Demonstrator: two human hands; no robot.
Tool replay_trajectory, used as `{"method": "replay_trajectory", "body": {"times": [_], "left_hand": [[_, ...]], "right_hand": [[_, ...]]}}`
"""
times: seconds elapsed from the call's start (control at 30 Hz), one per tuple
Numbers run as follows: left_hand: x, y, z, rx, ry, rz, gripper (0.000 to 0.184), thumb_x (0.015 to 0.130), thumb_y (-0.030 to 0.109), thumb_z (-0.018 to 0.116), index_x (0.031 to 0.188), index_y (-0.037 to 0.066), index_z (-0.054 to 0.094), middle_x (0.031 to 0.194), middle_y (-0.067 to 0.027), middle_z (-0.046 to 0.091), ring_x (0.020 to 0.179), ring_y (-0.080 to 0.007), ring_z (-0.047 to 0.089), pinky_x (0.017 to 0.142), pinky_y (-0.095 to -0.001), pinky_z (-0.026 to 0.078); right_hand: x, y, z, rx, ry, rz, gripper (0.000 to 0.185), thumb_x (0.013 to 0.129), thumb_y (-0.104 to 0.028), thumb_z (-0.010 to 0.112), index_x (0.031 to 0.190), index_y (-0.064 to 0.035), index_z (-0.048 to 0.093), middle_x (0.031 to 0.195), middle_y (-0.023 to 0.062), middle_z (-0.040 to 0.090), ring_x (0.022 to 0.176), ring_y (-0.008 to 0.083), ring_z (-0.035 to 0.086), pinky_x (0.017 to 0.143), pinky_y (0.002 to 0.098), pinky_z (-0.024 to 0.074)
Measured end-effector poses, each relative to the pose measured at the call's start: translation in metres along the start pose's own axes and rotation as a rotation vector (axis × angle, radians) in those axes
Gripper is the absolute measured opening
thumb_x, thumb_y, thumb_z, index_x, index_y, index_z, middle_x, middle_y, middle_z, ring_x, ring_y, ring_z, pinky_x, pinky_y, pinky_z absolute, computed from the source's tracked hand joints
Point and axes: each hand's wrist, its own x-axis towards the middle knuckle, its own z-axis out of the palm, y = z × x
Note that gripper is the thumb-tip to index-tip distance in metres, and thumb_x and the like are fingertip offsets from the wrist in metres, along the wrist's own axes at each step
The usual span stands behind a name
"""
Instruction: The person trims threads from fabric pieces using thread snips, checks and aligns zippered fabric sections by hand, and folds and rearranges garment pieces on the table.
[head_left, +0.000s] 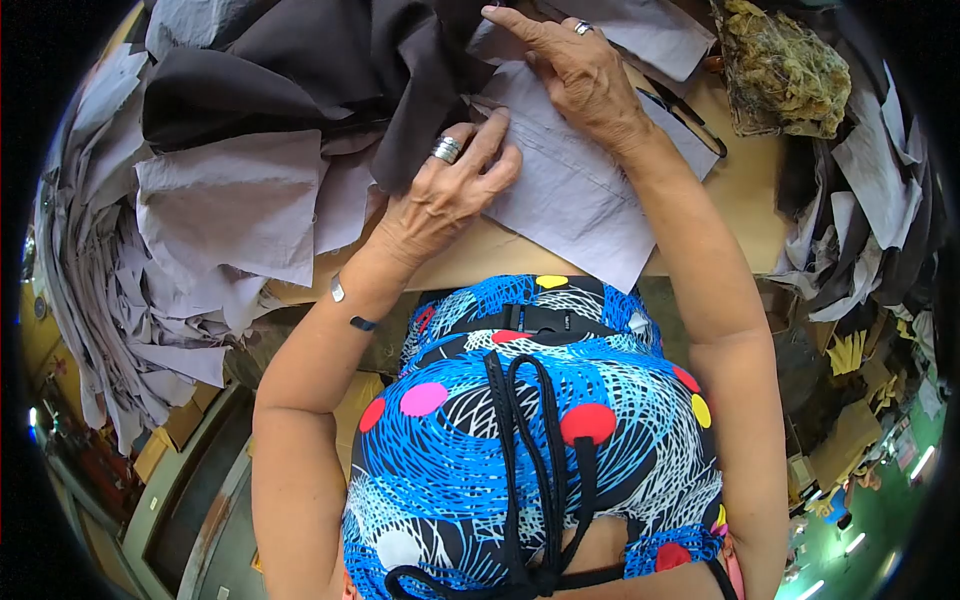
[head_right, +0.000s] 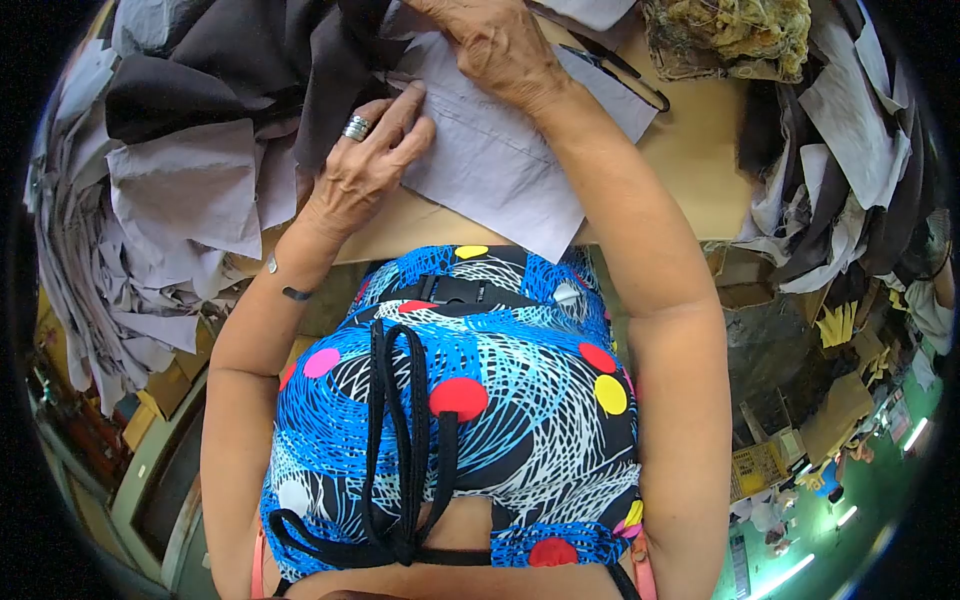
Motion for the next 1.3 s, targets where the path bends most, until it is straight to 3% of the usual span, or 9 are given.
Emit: {"method": "replay_trajectory", "body": {"times": [0.1, 0.2, 0.37, 0.47, 0.7, 0.8, 1.03, 1.17, 1.3], "left_hand": [[-0.001, -0.006, 0.002, -0.046, 0.013, 0.110, 0.034, 0.071, 0.005, 0.057, 0.104, 0.012, 0.055, 0.125, -0.0066, 0.053, 0.096, -0.0236, 0.057, 0.081, -0.0296, 0.049], [-0.001, -0.007, -0.001, -0.106, 0.009, 0.094, 0.037, 0.070, 0.004, 0.055, 0.106, 0.013, 0.054, 0.126, -0.0043, 0.053, 0.098, -0.0239, 0.056, 0.082, -0.0294, 0.049], [0.000, -0.002, 0.000, -0.153, 0.064, -0.094, 0.034, 0.073, 0.001, 0.056, 0.106, 0.004, 0.052, 0.121, -0.0127, 0.053, 0.100, -0.0294, 0.056, 0.082, -0.0358, 0.049], [0.001, -0.001, 0.002, -0.092, 0.046, -0.091, 0.033, 0.072, 0.002, 0.055, 0.105, 0.005, 0.052, 0.122, -0.0130, 0.052, 0.100, -0.0290, 0.056, 0.082, -0.0353, 0.050], [0.002, 0.003, -0.001, 0.029, -0.045, 0.011, 0.033, 0.073, 0.004, 0.054, 0.104, 0.015, 0.051, 0.129, -0.0061, 0.049, 0.098, -0.0263, 0.054, 0.081, -0.0303, 0.050], [0.007, 0.000, -0.006, 0.011, -0.104, 0.066, 0.034, 0.072, 0.004, 0.055, 0.104, 0.013, 0.052, 0.131, -0.0041, 0.047, 0.100, -0.0267, 0.053, 0.082, -0.0316, 0.049], [-0.006, -0.006, -0.004, -0.246, 0.106, -0.044, 0.039, 0.068, -0.006, 0.053, 0.107, 0.000, 0.055, 0.111, -0.0135, 0.054, 0.099, -0.0322, 0.056, 0.086, -0.0373, 0.048], [-0.007, -0.010, 0.002, -0.173, 0.075, -0.056, 0.043, 0.068, -0.005, 0.055, 0.111, 0.001, 0.056, 0.109, -0.0121, 0.055, 0.096, -0.0288, 0.058, 0.082, -0.0348, 0.050], [-0.006, -0.009, 0.000, -0.125, 0.043, -0.049, 0.044, 0.068, -0.003, 0.055, 0.112, 0.002, 0.057, 0.109, -0.0101, 0.056, 0.095, -0.0258, 0.059, 0.081, -0.0325, 0.051]], "right_hand": [[0.000, -0.001, 0.002, 0.004, -0.008, 0.011, 0.052, 0.078, 0.004, 0.051, 0.128, -0.0078, 0.051, 0.073, 0.0132, 0.057, 0.065, 0.0302, 0.053, 0.065, 0.0381, 0.0413], [0.000, -0.001, 0.000, -0.022, -0.045, 0.044, 0.053, 0.077, 0.004, 0.052, 0.128, -0.0080, 0.051, 0.073, 0.0135, 0.057, 0.066, 0.0307, 0.053, 0.064, 0.0390, 0.0412], [0.007, 0.004, 0.011, -0.027, 0.124, 0.019, 0.059, 0.077, 0.004, 0.052, 0.133, -0.0100, 0.045, 0.074, 0.0136, 0.057, 0.069, 0.0313, 0.054, 0.065, 0.0406, 0.0417], [0.008, 0.000, 0.006, -0.121, -0.096, 0.121, 0.061, 0.077, 0.004, 0.051, 0.135, -0.0113, 0.042, 0.075, 0.0129, 0.057, 0.070, 0.0313, 0.054, 0.066, 0.0416, 0.0417], [0.007, -0.003, 0.007, -0.094, -0.047, 0.053, 0.060, 0.076, 0.005, 0.051, 0.134, -0.0117, 0.045, 0.075, 0.0118, 0.056, 0.069, 0.0307, 0.053, 0.066, 0.0406, 0.0415], [0.006, 0.000, 0.008, -0.091, -0.037, 0.031, 0.060, 0.076, 0.006, 0.051, 0.133, -0.0112, 0.045, 0.075, 0.0121, 0.057, 0.069, 0.0306, 0.054, 0.066, 0.0394, 0.0419], [0.003, -0.001, 0.002, -0.010, -0.045, 0.080, 0.060, 0.075, 0.006, 0.052, 0.133, -0.0088, 0.044, 0.080, 0.0143, 0.059, 0.071, 0.0325, 0.056, 0.066, 0.0398, 0.0436], [0.009, -0.005, 0.008, -0.031, 0.029, 0.063, 0.062, 0.075, 0.006, 0.052, 0.134, -0.0091, 0.042, 0.080, 0.0139, 0.060, 0.072, 0.0325, 0.056, 0.067, 0.0404, 0.0434], [0.008, -0.003, 0.008, -0.091, -0.101, 0.115, 0.064, 0.074, 0.006, 0.053, 0.135, -0.0104, 0.042, 0.084, 0.0129, 0.062, 0.074, 0.0304, 0.058, 0.068, 0.0391, 0.0430]]}}
